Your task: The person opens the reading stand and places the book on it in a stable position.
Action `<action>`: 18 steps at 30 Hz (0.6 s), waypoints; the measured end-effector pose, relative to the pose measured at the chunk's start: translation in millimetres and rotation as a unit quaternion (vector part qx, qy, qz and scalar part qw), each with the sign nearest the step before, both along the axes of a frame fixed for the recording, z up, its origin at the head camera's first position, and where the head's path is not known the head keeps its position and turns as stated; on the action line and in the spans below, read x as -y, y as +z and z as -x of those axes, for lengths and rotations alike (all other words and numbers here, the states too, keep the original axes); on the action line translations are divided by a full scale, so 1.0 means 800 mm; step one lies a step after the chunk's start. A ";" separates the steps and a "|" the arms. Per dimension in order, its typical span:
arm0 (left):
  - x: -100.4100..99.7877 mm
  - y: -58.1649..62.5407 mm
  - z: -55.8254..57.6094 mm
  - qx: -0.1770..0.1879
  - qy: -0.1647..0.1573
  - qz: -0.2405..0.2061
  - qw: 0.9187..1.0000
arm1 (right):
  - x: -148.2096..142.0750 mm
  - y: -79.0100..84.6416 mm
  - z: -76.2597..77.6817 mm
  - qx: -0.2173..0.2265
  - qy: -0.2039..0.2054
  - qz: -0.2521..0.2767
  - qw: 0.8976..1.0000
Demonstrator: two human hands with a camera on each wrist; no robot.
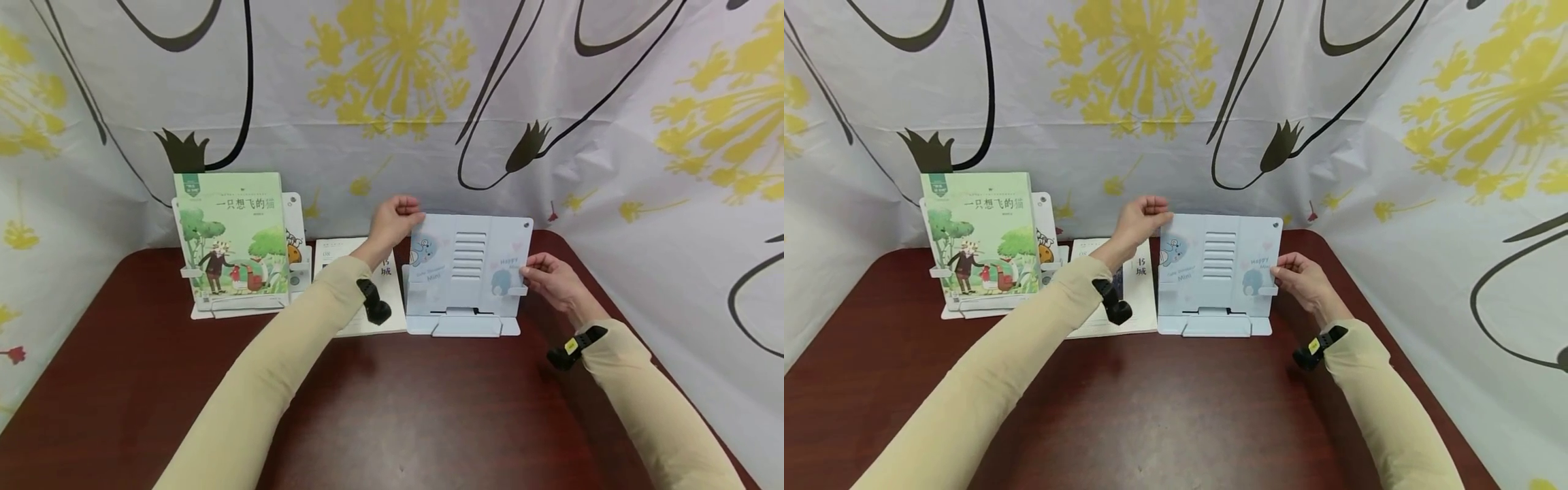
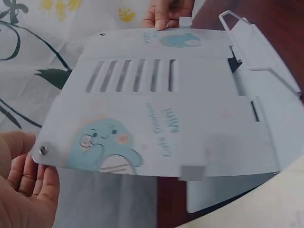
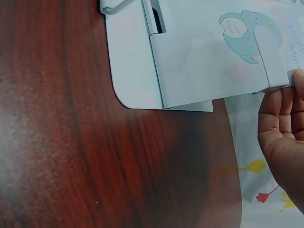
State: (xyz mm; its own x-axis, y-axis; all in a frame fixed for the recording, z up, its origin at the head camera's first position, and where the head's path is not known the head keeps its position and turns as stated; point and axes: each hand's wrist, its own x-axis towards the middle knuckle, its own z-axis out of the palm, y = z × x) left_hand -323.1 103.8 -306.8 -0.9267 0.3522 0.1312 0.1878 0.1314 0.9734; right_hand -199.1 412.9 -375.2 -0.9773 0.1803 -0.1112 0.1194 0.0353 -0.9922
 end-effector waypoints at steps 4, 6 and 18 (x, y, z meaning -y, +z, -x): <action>-0.016 0.020 -0.003 -0.086 -0.015 0.039 0.995 | 0.001 0.001 -0.009 -0.006 0.005 0.001 1.000; -0.026 0.027 -0.008 -0.133 -0.031 0.083 0.987 | 0.001 0.001 -0.013 -0.010 0.007 0.003 1.000; -0.071 0.040 -0.035 -0.260 -0.082 0.278 0.921 | 0.004 0.002 -0.034 -0.037 0.019 0.013 0.999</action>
